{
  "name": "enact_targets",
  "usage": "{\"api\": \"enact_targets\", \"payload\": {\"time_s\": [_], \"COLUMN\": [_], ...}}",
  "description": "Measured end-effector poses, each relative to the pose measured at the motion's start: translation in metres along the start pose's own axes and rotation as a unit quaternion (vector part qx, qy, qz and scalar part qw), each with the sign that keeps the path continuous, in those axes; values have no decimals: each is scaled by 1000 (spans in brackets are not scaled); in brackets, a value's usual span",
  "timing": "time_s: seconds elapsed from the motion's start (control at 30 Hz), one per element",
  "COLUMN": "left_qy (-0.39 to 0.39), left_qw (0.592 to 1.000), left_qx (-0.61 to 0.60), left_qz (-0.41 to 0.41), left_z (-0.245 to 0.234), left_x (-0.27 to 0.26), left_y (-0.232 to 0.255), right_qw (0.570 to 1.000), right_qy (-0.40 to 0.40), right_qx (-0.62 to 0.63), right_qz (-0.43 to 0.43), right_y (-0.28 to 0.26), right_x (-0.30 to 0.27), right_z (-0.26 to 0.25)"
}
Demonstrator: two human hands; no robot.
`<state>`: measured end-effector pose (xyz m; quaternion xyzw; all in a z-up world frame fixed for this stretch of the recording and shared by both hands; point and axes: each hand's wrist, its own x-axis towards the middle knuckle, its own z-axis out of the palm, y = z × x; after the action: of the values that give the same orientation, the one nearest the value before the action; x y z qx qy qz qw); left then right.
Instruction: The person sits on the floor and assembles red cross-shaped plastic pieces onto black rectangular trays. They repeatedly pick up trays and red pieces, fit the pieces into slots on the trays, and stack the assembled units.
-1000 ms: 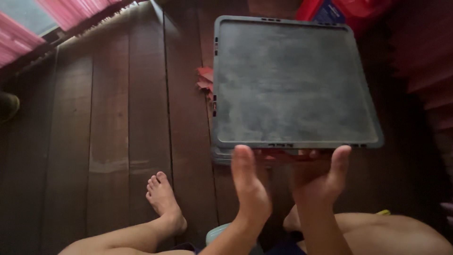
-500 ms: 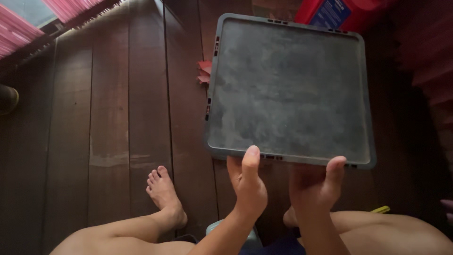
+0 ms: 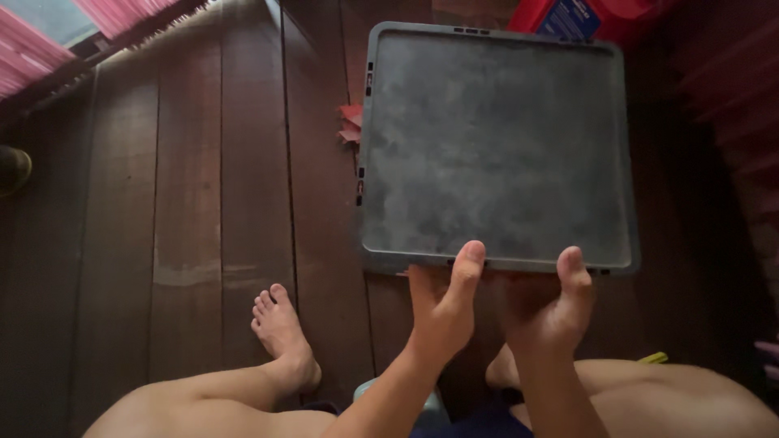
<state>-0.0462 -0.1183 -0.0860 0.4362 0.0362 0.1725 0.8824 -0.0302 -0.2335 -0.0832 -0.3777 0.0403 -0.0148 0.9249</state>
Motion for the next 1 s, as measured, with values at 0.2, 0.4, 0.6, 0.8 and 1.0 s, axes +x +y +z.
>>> {"api": "enact_targets", "payload": {"time_s": [0.2,0.4,0.6,0.8,1.0], "left_qy": [-34,5,-27,-8,7], "left_qw": [995,999,999,996,999], "left_qx": [-95,29,8,-23,0], "left_qz": [0,-37,-23,-83,-46], "left_z": [-31,-29,-19,-22,-18], "left_x": [-5,-4,0,3,1], "left_y": [-28,-53,-28,-24,-27], "right_qw": [991,995,996,977,920], "right_qy": [-14,-9,-13,34,51], "right_qx": [-109,-76,-60,-146,-352], "right_qz": [-81,-68,-67,-154,-165], "right_y": [3,7,8,34,36], "right_x": [2,5,2,-13,-20], "right_z": [12,-6,-16,-14,-24]}}
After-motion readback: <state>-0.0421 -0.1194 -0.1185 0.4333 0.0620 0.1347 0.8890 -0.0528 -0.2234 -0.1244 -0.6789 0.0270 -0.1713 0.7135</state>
